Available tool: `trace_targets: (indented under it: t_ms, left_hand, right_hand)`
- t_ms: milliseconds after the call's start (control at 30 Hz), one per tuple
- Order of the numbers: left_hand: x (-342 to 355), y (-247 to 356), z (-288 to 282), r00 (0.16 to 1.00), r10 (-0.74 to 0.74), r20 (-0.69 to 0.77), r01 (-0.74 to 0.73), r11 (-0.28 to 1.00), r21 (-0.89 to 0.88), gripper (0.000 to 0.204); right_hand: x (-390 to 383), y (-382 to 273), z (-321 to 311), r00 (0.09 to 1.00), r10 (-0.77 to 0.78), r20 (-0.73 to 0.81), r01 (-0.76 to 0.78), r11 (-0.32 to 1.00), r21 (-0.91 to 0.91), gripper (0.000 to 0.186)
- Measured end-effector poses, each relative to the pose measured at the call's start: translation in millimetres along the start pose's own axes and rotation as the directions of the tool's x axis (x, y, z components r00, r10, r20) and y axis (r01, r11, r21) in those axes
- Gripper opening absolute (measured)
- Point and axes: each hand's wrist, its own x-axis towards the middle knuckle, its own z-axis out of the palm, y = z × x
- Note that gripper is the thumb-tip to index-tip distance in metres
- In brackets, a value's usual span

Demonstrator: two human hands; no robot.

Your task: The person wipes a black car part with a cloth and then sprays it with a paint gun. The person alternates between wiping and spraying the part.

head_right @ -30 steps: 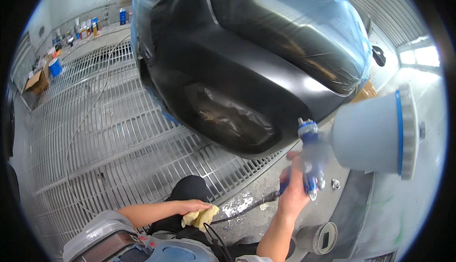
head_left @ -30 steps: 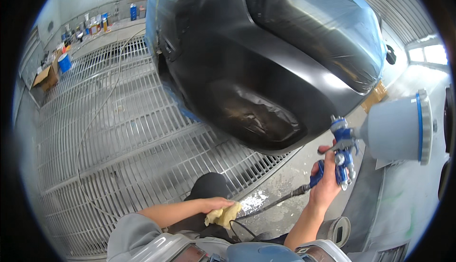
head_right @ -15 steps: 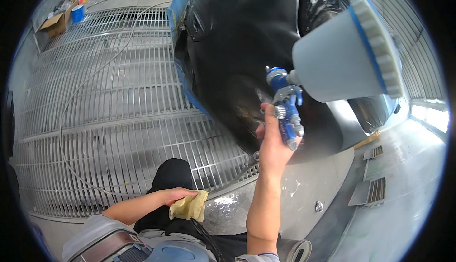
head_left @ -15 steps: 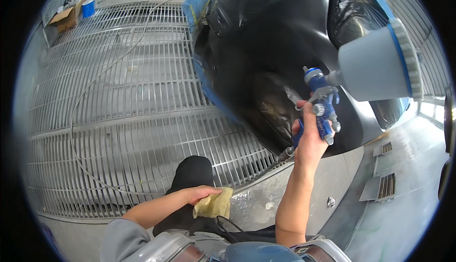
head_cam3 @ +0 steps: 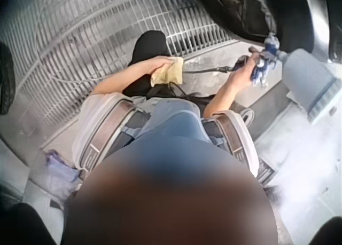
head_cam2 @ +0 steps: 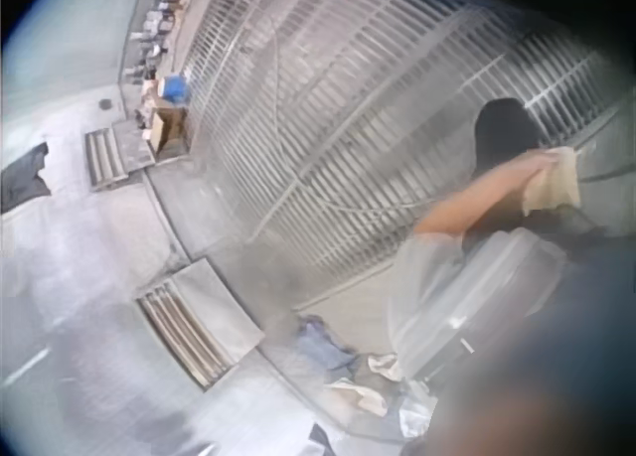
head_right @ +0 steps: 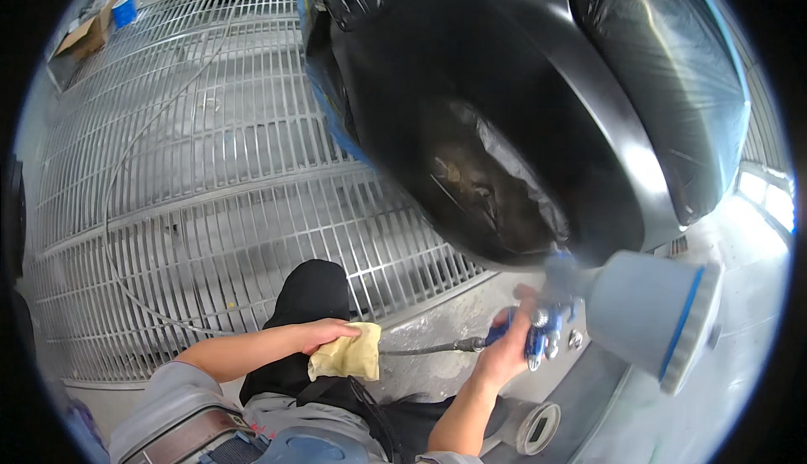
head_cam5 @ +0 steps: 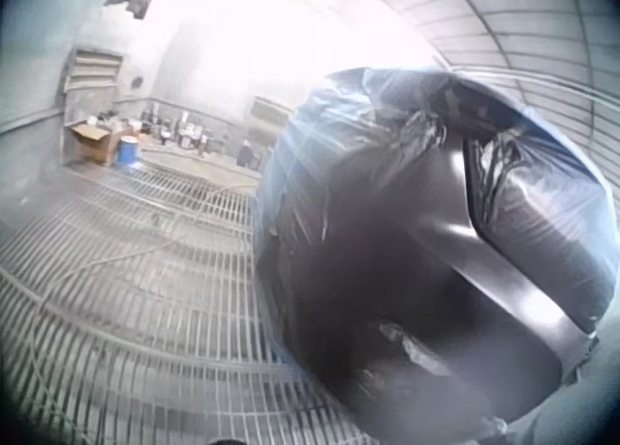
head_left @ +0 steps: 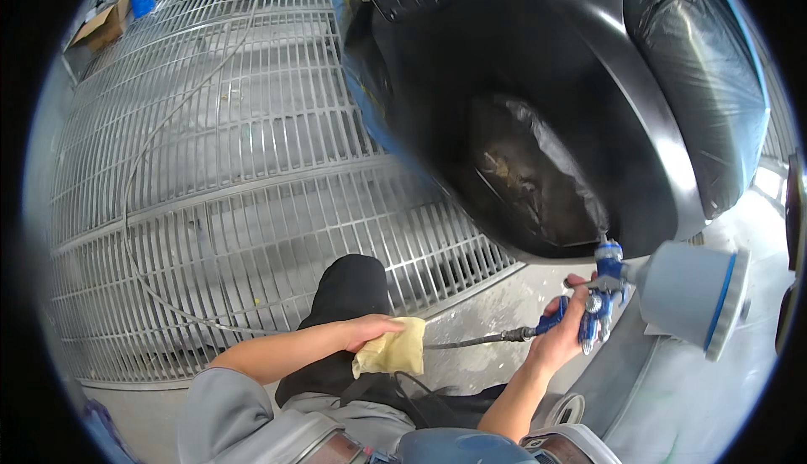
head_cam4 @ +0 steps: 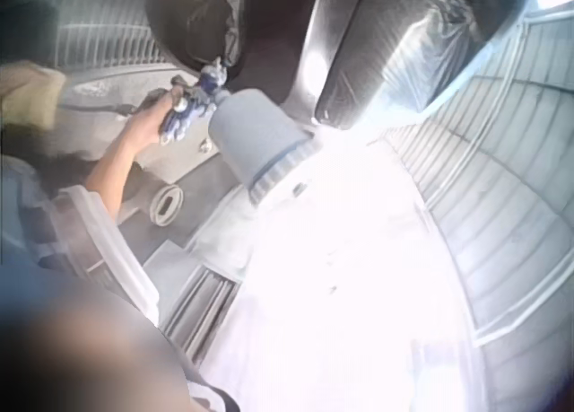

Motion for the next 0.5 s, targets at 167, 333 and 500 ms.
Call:
trace_targets:
  t_ms: [167, 333, 500]
  left_hand:
    - [14, 6, 40, 0.979, -0.016, 0.205, -0.136, 0.702, 0.699, 0.054]
    - [69, 2, 97, 0.591, -0.335, 0.734, -0.698, 0.244, 0.673, 0.034]
    - [105, -38, 125, 0.535, -0.335, 0.776, -0.841, -0.127, 0.525, 0.025]
  right_hand:
    - [-27, 42, -16, 0.991, 0.132, -0.010, -0.132, 0.988, -0.074, 0.019]
    - [-48, 87, 10, 0.944, 0.189, 0.270, -0.140, 0.972, -0.188, 0.019]
    - [-46, 117, 33, 0.938, 0.182, 0.296, -0.125, 0.972, -0.200, 0.015]
